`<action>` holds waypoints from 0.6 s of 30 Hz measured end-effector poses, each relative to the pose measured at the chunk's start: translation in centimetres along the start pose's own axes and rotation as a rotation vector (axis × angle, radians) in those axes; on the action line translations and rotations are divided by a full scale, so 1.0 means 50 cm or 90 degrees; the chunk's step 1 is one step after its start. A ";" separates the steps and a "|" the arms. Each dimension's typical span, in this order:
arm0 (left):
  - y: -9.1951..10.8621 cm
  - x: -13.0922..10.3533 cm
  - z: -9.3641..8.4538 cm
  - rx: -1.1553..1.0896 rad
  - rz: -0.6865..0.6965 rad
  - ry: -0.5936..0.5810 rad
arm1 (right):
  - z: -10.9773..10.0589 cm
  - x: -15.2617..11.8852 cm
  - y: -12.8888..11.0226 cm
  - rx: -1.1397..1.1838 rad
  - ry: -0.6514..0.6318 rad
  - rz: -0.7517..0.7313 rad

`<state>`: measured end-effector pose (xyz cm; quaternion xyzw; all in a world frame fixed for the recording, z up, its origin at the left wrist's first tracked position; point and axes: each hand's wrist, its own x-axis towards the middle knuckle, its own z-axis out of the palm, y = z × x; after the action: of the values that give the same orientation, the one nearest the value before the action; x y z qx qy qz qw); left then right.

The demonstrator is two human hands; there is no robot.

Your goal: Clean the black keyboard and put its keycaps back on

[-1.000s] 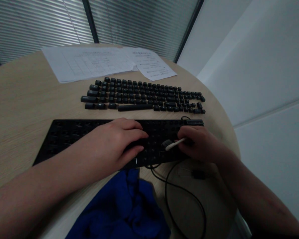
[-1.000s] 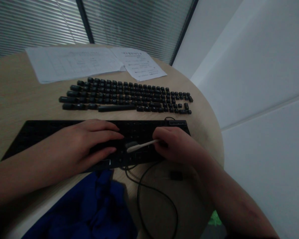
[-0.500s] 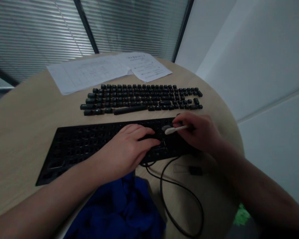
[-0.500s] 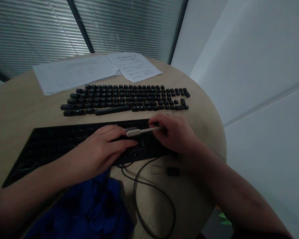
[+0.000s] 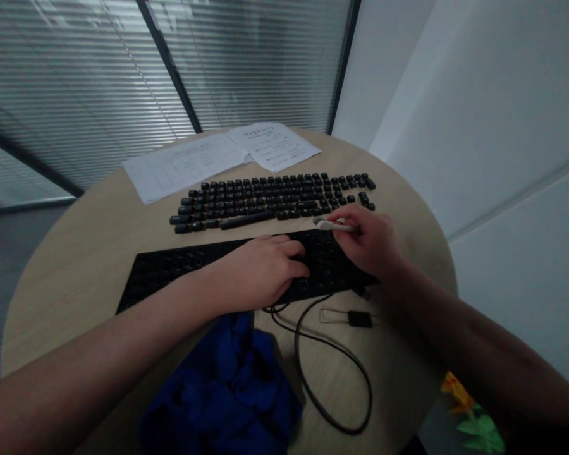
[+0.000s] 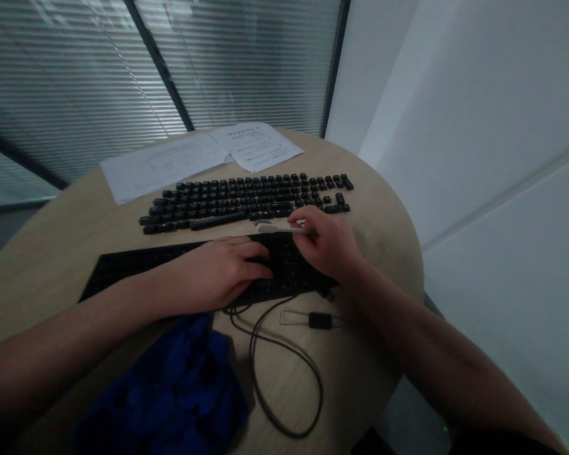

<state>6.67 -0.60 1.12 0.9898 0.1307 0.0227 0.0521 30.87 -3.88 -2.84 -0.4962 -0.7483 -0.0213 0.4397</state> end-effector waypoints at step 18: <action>0.009 0.070 -0.009 0.142 0.055 -0.130 | -0.001 0.005 0.014 0.015 0.011 0.030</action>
<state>10.14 -0.09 1.75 0.9913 0.0839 -0.0903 -0.0464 31.43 -3.35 -2.91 -0.5081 -0.7330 -0.0060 0.4523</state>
